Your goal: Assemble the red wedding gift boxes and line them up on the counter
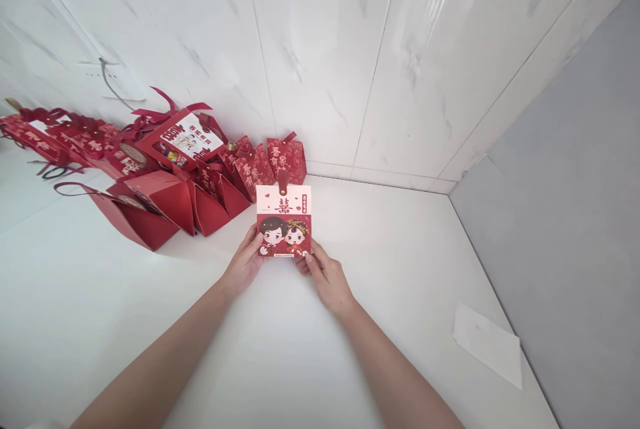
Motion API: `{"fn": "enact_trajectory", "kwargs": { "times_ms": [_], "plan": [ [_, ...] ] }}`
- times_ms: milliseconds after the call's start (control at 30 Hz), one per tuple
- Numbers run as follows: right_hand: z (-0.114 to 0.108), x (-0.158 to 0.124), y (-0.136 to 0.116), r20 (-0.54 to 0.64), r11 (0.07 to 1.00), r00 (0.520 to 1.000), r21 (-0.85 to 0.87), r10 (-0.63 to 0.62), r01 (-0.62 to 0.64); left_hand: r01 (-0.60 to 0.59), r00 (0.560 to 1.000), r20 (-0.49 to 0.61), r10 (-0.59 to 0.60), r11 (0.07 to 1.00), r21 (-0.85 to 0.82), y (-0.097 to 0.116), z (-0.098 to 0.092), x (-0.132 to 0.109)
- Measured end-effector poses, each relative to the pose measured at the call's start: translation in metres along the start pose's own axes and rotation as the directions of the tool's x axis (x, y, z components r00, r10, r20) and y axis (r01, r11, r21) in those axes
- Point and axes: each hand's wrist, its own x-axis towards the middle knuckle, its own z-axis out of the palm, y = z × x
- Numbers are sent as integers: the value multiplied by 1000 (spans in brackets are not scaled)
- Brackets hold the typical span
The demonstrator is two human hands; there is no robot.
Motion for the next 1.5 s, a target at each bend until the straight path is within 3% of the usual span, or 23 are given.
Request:
{"fn": "enact_trajectory", "kwargs": {
  "times_ms": [1233,1400,1500],
  "plan": [
    [0,0,7,-1,1000,1000,-26,5,-5,12,1000,-2,-12,999,-40,-1,-3,1],
    [-1,1,11,-151,1000,989,3,-12,13,110,993,-13,-117,962,-250,4,-11,4],
    [-1,2,12,-244,995,969,87,-31,53,114,994,29,-110,965,-237,6,-11,2]
  ]
}}
